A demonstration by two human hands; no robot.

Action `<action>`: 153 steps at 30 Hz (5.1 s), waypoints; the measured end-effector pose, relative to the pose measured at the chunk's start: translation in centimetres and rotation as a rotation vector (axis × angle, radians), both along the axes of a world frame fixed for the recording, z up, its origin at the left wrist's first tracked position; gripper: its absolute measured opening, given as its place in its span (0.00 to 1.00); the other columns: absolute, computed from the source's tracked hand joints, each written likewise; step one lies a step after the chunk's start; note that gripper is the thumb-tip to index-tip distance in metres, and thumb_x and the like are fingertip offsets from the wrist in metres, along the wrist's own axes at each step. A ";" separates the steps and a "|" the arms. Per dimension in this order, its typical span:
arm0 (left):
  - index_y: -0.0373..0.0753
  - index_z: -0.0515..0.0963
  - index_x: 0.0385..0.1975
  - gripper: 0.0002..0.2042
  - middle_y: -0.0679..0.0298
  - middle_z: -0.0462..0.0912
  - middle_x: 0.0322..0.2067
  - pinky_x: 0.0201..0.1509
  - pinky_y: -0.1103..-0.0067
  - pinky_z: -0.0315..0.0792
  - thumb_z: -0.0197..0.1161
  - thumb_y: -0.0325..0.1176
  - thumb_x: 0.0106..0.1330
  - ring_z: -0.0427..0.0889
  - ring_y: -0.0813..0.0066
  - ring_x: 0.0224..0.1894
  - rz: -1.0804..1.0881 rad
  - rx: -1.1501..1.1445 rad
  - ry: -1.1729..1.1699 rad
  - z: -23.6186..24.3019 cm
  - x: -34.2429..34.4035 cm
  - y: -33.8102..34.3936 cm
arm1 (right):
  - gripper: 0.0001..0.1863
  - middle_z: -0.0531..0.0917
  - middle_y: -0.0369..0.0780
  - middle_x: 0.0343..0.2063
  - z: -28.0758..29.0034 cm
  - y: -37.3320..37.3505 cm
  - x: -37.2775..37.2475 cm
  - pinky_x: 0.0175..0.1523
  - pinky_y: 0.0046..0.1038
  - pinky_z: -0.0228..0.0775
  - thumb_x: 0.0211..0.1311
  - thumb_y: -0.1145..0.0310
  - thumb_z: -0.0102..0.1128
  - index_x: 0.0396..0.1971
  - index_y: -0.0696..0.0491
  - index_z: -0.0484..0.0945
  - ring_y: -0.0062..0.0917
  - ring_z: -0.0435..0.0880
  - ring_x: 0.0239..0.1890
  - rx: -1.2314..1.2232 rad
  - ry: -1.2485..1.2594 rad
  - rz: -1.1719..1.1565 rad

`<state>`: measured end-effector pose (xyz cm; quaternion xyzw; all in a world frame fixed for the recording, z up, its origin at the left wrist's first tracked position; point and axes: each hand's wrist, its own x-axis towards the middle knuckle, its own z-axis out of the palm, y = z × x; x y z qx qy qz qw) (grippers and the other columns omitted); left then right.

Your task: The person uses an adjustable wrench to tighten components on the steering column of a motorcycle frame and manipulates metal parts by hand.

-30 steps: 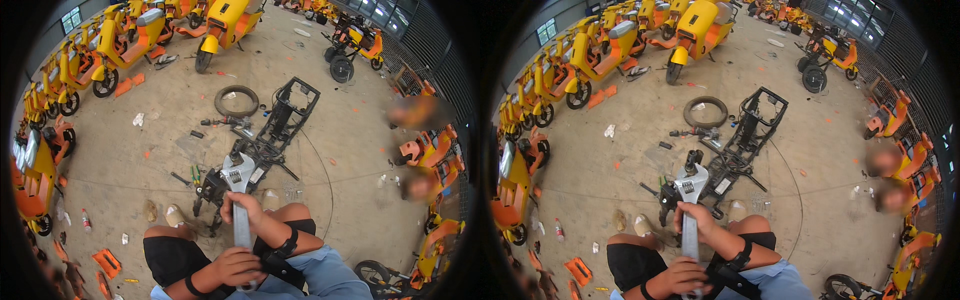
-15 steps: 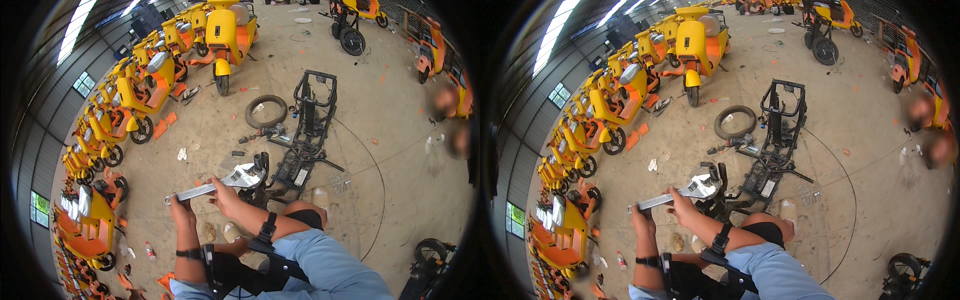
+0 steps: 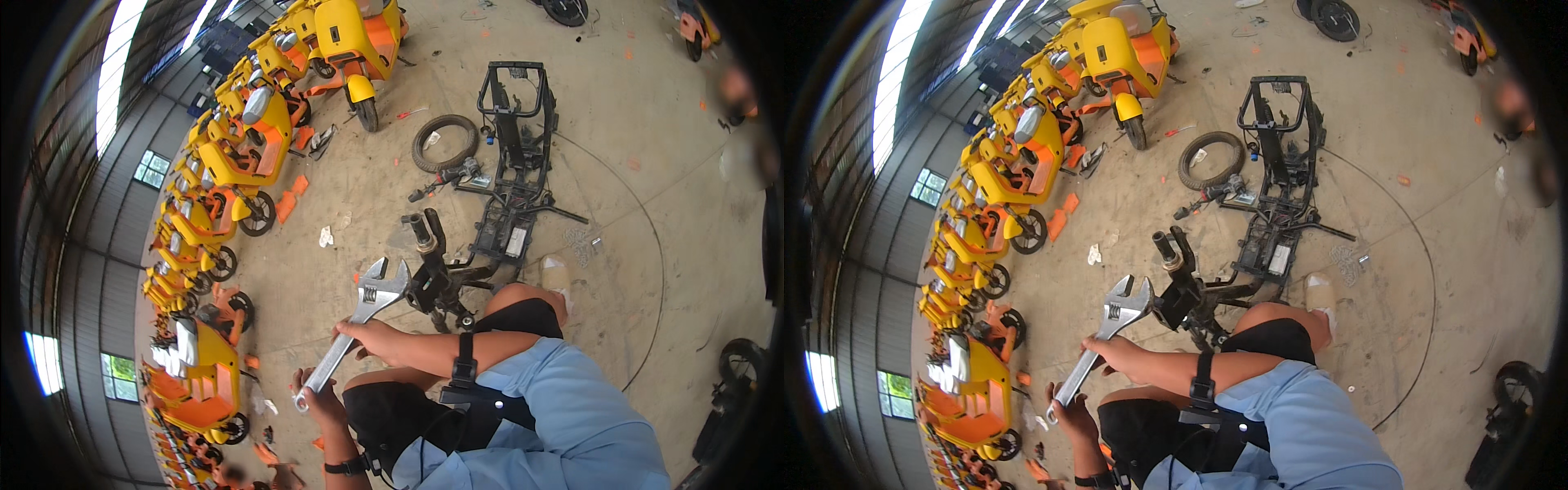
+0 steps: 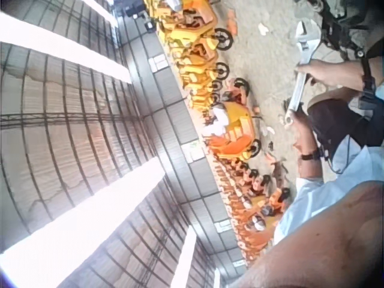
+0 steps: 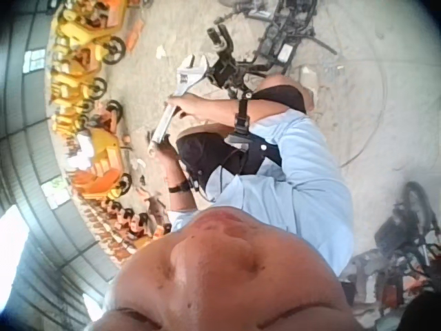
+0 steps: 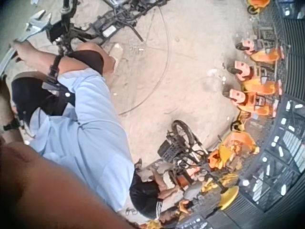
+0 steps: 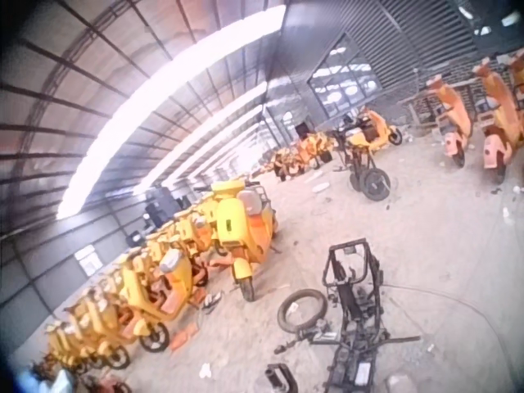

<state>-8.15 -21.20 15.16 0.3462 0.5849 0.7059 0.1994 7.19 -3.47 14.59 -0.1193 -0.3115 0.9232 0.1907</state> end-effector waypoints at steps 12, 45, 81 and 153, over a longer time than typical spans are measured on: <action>0.37 0.74 0.43 0.24 0.47 0.76 0.49 0.59 0.59 0.69 0.67 0.52 0.59 0.75 0.46 0.54 -0.358 -0.004 0.852 2.3 15.2 1.0 | 0.14 0.83 0.42 0.33 -0.6 0.3 12.6 0.48 0.30 0.73 0.68 0.60 0.53 0.37 0.57 0.78 0.29 0.83 0.40 -0.069 0.091 0.029; 0.39 0.77 0.38 0.15 0.62 0.82 0.36 0.61 0.54 0.65 0.68 0.26 0.48 0.81 0.57 0.49 -0.613 0.039 1.208 2.2 27.3 9.1 | 0.16 0.78 0.40 0.17 -2.8 5.8 17.0 0.21 0.27 0.64 0.69 0.61 0.50 0.49 0.52 0.78 0.25 0.74 0.14 -0.040 0.015 -0.060; 0.36 0.71 0.52 0.17 0.53 0.77 0.53 0.58 0.66 0.76 0.45 0.41 0.75 0.79 0.61 0.54 -0.074 0.000 -0.686 2.3 -2.3 13.9 | 0.12 0.81 0.36 0.51 -1.2 6.2 -2.1 0.49 0.32 0.66 0.72 0.62 0.51 0.53 0.42 0.71 0.24 0.77 0.51 -0.411 0.148 -0.302; 0.44 0.81 0.42 0.16 0.69 0.77 0.29 0.58 0.69 0.73 0.68 0.31 0.50 0.80 0.72 0.38 -0.806 0.250 1.203 4.5 26.4 9.7 | 0.17 0.79 0.40 0.21 -2.0 5.7 18.0 0.27 0.24 0.66 0.70 0.56 0.49 0.37 0.57 0.74 0.26 0.76 0.21 -0.104 -0.033 -0.002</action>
